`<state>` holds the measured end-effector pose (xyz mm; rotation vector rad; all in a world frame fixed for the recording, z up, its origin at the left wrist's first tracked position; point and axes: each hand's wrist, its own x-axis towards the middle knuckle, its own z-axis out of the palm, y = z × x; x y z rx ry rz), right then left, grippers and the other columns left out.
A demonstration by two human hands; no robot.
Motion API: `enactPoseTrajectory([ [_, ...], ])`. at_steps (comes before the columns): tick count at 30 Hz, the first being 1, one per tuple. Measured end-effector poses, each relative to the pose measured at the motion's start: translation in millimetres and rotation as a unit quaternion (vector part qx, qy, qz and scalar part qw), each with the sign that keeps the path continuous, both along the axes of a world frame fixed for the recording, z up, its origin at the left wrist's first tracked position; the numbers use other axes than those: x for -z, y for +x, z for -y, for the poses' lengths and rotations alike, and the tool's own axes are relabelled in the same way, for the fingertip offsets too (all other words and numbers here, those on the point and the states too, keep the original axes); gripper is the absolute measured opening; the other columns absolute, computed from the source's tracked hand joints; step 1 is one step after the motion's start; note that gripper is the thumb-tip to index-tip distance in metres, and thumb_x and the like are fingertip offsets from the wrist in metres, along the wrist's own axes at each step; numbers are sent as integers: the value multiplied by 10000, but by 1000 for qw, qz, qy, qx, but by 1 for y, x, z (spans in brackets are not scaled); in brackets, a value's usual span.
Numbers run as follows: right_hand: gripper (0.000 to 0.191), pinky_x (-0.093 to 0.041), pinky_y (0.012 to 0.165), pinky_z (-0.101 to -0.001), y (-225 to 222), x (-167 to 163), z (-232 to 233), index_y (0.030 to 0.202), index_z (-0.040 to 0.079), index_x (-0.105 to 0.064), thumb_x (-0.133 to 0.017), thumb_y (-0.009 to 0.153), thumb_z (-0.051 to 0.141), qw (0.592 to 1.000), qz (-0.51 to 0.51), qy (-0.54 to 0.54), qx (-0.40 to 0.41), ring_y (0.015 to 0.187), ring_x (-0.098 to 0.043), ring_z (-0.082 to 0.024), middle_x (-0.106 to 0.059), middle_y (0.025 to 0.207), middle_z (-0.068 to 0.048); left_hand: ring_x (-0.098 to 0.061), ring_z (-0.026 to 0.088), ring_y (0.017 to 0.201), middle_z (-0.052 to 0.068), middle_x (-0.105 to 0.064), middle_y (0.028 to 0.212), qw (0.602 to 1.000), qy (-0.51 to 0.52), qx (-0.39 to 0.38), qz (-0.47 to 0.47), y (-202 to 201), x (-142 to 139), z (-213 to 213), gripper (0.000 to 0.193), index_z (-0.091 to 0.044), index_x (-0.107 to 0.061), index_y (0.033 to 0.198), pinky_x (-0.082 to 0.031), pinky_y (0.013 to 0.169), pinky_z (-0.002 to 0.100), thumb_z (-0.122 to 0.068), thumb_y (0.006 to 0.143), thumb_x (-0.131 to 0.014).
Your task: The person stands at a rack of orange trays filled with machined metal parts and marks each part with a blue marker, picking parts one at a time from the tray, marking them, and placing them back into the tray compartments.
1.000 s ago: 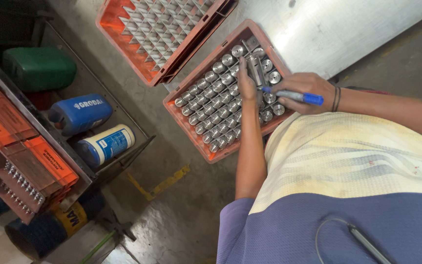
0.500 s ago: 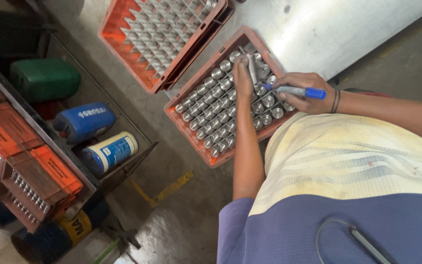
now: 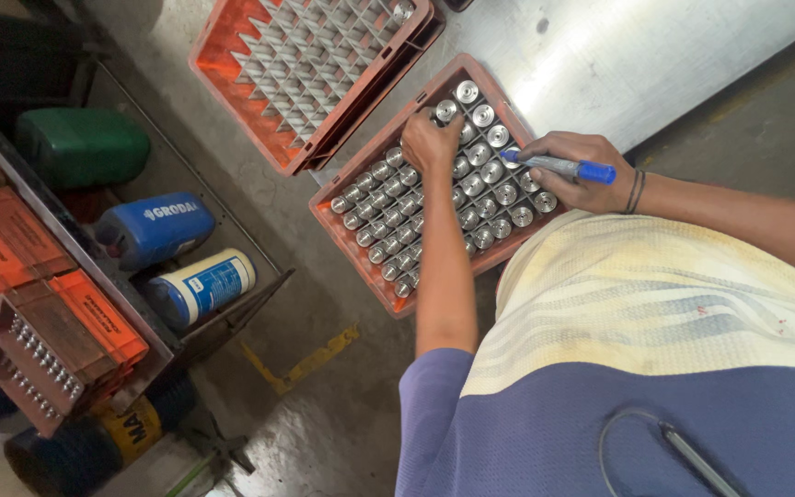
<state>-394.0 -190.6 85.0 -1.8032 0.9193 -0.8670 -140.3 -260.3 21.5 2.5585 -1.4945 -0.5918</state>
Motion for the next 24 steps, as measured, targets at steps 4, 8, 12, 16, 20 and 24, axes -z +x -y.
enactPoseTrajectory([
  [4, 201, -567, 712, -349, -5, -3, 4, 1147, 61, -700, -677, 956, 120, 999, -17, -2, 29, 829, -728, -246, -732, 993, -132, -707, 330, 863, 152, -778, 1002, 952, -267, 113, -101, 38, -16, -13, 430, -37, -762, 886, -554, 780, 459, -318, 601, -917],
  [8, 203, -557, 707, -364, -5, -7, 3, 1143, 70, -687, -690, 947, 124, 999, -9, -44, 0, 809, -714, -265, -715, 957, -122, -683, 213, 898, 77, -759, 1090, 777, -252, -111, -566, 26, -12, -38, 427, -52, -680, 1129, -549, 814, 350, -400, 887, -728],
  [12, 242, -536, 689, -413, 9, -5, 11, 1125, 71, -691, -712, 890, 127, 989, -11, -135, -59, 760, -678, -306, -679, 858, -109, -629, 197, 872, 137, -647, 1017, 652, -185, -72, -732, -21, 13, -53, 537, 51, -613, 1296, -540, 746, 320, -467, 1200, -507],
  [16, 208, -541, 716, -402, 10, -5, 10, 1137, 63, -670, -702, 940, 118, 995, -8, -98, -11, 792, -676, -294, -693, 945, -116, -634, 115, 1085, 47, -644, 1276, 737, -173, -168, -632, -47, 22, -65, 504, -21, -558, 1421, -523, 918, 255, -421, 1117, -516],
  [20, 196, -560, 676, -375, 7, -1, 1, 1082, 72, -683, -710, 897, 132, 993, -4, -100, -70, 741, -689, -266, -701, 904, -107, -632, 148, 792, 111, -686, 1083, 696, -170, -181, -674, -50, 17, -69, 541, 19, -608, 1295, -542, 667, 292, -472, 1125, -458],
  [24, 186, -547, 635, -357, 6, 8, -1, 1085, 62, -675, -709, 915, 133, 994, 0, -81, -67, 705, -681, -229, -691, 864, -93, -650, 164, 806, 79, -643, 1039, 703, -181, -174, -665, -52, 15, -66, 375, -40, -548, 1275, -572, 683, 349, -350, 1063, -543],
])
